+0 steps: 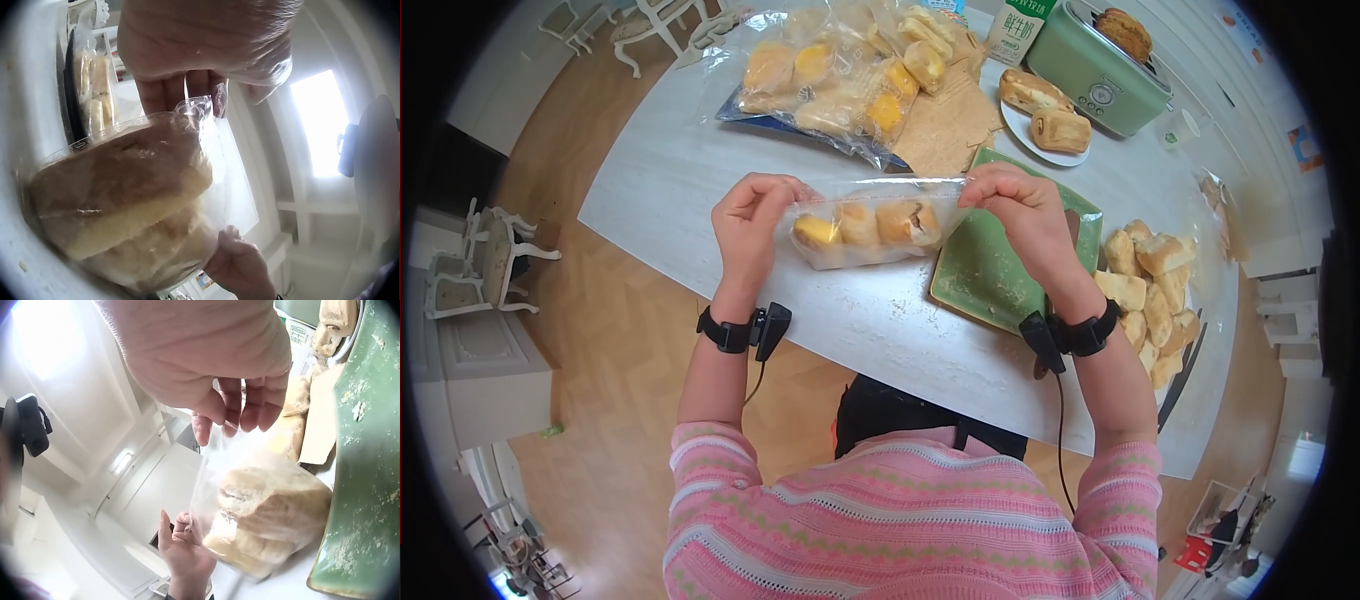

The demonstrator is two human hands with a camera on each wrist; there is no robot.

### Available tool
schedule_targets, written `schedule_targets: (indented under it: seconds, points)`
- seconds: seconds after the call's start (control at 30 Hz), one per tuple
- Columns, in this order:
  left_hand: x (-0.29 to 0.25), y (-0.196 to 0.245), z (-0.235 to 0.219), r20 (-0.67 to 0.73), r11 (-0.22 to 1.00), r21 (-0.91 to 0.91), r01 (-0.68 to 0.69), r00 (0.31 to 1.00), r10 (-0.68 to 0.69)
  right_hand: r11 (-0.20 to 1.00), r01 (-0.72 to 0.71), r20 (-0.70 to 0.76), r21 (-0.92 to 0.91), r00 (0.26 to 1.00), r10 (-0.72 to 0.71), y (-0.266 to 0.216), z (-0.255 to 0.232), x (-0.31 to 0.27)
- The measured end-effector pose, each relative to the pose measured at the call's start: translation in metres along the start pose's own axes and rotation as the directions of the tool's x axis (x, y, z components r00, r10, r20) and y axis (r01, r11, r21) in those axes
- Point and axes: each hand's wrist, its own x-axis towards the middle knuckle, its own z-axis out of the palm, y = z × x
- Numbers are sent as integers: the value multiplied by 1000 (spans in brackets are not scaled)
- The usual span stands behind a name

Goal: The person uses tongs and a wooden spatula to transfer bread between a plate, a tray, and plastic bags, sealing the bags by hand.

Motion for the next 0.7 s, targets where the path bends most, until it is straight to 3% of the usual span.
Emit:
schedule_targets:
  seconds: [0.17,0.27,0.3,0.33,0.37,0.43,0.47,0.53,0.7]
  points:
    - [-3,3,15,-29,996,60,-64,997,65,999,37,-111,39,993,-32,-17,2,-1]
    - [-5,1,15,-29,993,51,-109,993,111,992,124,-189,-28,974,-127,-38,13,0]
    - [-7,-1,15,-16,991,50,-128,992,129,922,273,-143,-274,937,-319,-46,21,2]
    - [-8,-1,17,-9,991,50,-126,992,126,772,400,-51,-494,873,-485,-49,30,3]
    - [-10,-2,19,-19,989,39,-144,989,145,775,395,-60,-494,873,-483,-49,40,7]
    - [-14,-1,22,-19,987,27,-161,987,161,555,495,117,-668,807,-579,-44,60,15]
    - [-16,0,24,-16,984,27,-174,984,175,555,490,109,-672,807,-580,-43,66,16]
    - [-19,1,24,-6,981,26,-193,981,194,497,478,268,-724,859,-436,-42,73,17]
    - [-23,2,8,4,979,60,-193,981,193,480,441,235,-759,872,-429,-32,47,18]
